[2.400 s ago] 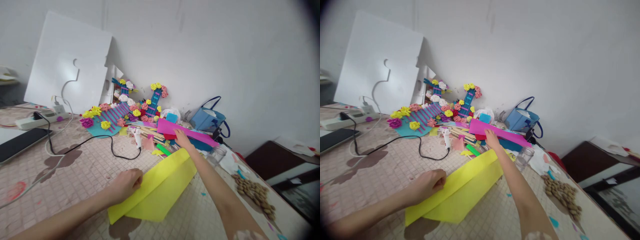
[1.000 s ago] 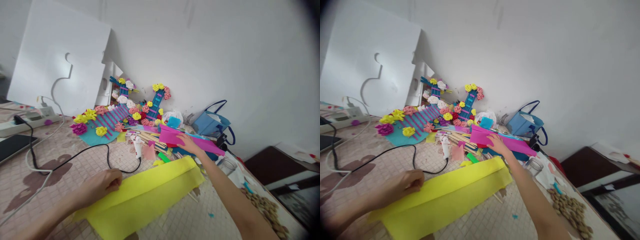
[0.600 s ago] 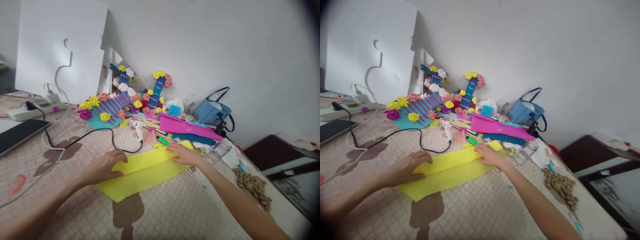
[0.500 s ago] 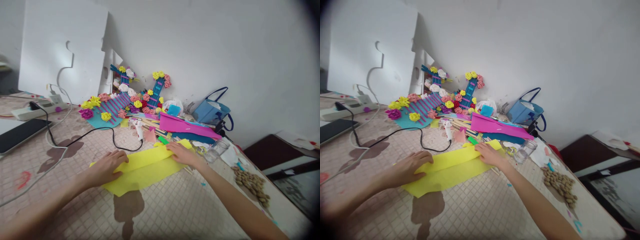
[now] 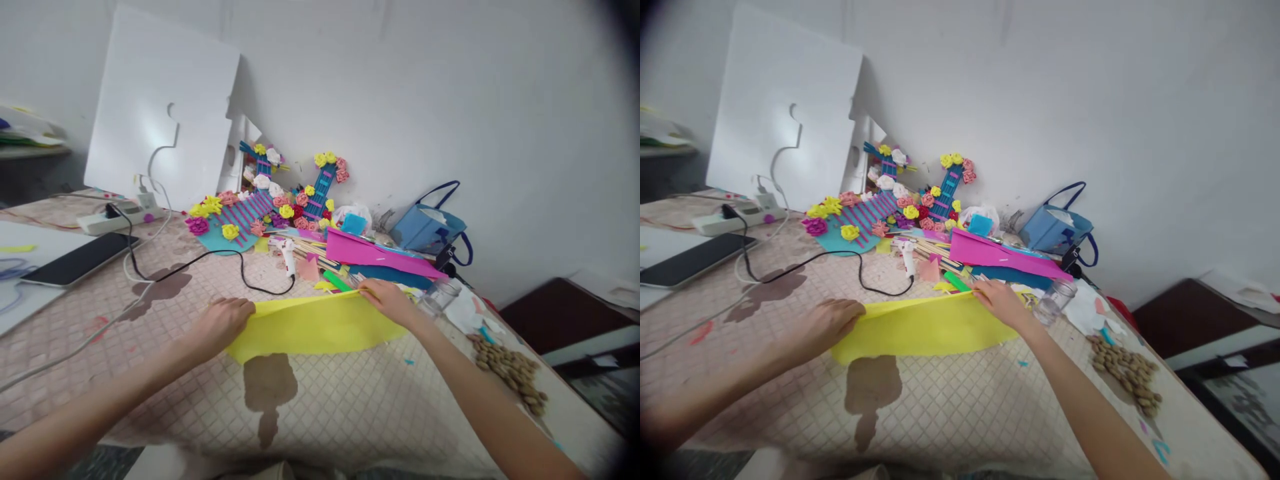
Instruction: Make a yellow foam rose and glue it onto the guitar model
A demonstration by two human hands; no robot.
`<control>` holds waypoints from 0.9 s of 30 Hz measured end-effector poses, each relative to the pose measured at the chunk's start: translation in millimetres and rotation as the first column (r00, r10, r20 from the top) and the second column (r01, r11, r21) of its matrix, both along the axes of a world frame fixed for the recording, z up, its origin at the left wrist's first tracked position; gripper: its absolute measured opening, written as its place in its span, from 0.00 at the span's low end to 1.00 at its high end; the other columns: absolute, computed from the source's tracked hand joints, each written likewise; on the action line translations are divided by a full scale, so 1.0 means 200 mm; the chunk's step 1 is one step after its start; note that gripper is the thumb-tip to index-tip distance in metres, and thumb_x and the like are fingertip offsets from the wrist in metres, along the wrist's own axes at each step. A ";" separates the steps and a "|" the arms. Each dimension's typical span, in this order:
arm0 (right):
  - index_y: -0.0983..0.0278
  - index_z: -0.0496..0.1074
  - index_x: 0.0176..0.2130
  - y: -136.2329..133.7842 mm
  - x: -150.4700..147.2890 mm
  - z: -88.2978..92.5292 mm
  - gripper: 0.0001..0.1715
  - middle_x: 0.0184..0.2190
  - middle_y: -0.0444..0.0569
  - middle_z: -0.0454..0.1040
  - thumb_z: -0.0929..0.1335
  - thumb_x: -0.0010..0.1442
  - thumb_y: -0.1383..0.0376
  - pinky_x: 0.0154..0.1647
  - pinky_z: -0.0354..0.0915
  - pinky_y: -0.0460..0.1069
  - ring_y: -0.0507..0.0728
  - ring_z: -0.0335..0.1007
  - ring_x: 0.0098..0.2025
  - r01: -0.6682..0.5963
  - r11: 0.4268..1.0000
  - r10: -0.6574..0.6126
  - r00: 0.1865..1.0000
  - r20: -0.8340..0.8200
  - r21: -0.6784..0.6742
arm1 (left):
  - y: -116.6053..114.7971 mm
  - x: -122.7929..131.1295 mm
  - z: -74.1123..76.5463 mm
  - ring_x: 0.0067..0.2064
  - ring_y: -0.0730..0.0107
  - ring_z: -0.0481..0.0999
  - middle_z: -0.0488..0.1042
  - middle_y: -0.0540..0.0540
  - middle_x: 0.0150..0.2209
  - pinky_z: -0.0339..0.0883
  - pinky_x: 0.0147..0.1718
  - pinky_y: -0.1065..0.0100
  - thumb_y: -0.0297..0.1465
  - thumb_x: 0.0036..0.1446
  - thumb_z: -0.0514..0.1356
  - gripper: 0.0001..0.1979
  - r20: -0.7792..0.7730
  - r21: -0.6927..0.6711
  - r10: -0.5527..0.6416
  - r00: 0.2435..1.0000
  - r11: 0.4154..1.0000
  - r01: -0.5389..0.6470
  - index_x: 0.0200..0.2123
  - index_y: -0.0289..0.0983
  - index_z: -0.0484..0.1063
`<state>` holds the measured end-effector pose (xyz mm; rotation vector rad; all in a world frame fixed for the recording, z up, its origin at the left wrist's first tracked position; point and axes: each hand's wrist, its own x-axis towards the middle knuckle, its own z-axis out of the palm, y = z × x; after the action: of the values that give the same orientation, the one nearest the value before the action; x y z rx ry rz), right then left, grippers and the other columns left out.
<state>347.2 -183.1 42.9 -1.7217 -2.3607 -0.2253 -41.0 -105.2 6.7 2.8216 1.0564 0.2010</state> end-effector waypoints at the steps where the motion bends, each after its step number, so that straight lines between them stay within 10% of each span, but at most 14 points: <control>1: 0.60 0.69 0.42 -0.01 0.00 0.03 0.12 0.38 0.49 0.76 0.58 0.66 0.61 0.39 0.63 0.51 0.58 0.71 0.40 0.009 0.999 -0.010 1.000 -0.019 -0.035 | 0.02 -0.02 0.01 0.35 0.64 0.74 0.75 0.43 0.34 0.64 0.36 0.65 0.27 0.60 0.46 0.13 0.040 -0.031 0.008 0.999 0.999 -0.007 0.35 0.35 0.70; 9: 0.62 0.70 0.32 -0.02 -0.05 0.12 0.13 0.29 0.45 0.75 0.62 0.63 0.58 0.30 0.58 0.46 0.55 0.70 0.31 0.030 0.962 -0.076 0.984 -0.159 -0.273 | 0.24 -0.14 0.25 0.36 0.68 0.74 0.76 0.48 0.36 0.62 0.35 0.72 0.37 0.60 0.46 0.17 0.157 -0.216 -0.027 0.987 0.975 0.060 0.38 0.36 0.72; 15: 0.61 0.70 0.34 0.05 -0.08 -0.08 0.09 0.34 0.49 0.75 0.62 0.61 0.62 0.38 0.62 0.50 0.58 0.70 0.37 0.055 0.979 -0.085 0.986 -0.147 -0.197 | 0.31 -0.12 0.16 0.45 0.58 0.72 0.74 0.41 0.42 0.62 0.44 0.61 0.32 0.58 0.49 0.14 0.085 0.092 0.035 0.996 0.995 -0.043 0.41 0.34 0.71; 22: 0.61 0.70 0.38 -0.06 -0.06 -0.06 0.10 0.38 0.51 0.73 0.60 0.63 0.63 0.42 0.63 0.52 0.58 0.69 0.40 0.118 0.989 -0.134 0.973 -0.189 -0.094 | -0.08 -0.10 0.04 0.49 0.62 0.69 0.71 0.44 0.47 0.62 0.49 0.61 0.36 0.61 0.53 0.12 0.203 0.048 -0.252 0.946 0.968 0.247 0.46 0.39 0.67; 27: 0.61 0.70 0.39 -0.27 -0.07 -0.06 0.11 0.38 0.49 0.74 0.61 0.63 0.60 0.43 0.64 0.52 0.57 0.70 0.41 0.009 0.965 -0.072 0.970 -0.231 -0.261 | -0.33 -0.19 -0.06 0.55 0.59 0.65 0.66 0.45 0.55 0.61 0.51 0.59 0.32 0.54 0.60 0.22 0.128 0.011 -0.349 0.928 0.937 0.350 0.53 0.43 0.63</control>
<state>333.1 -237.4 30.8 -1.7923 -2.2575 0.2824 -78.5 -170.5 -5.8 2.8781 0.5123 0.3318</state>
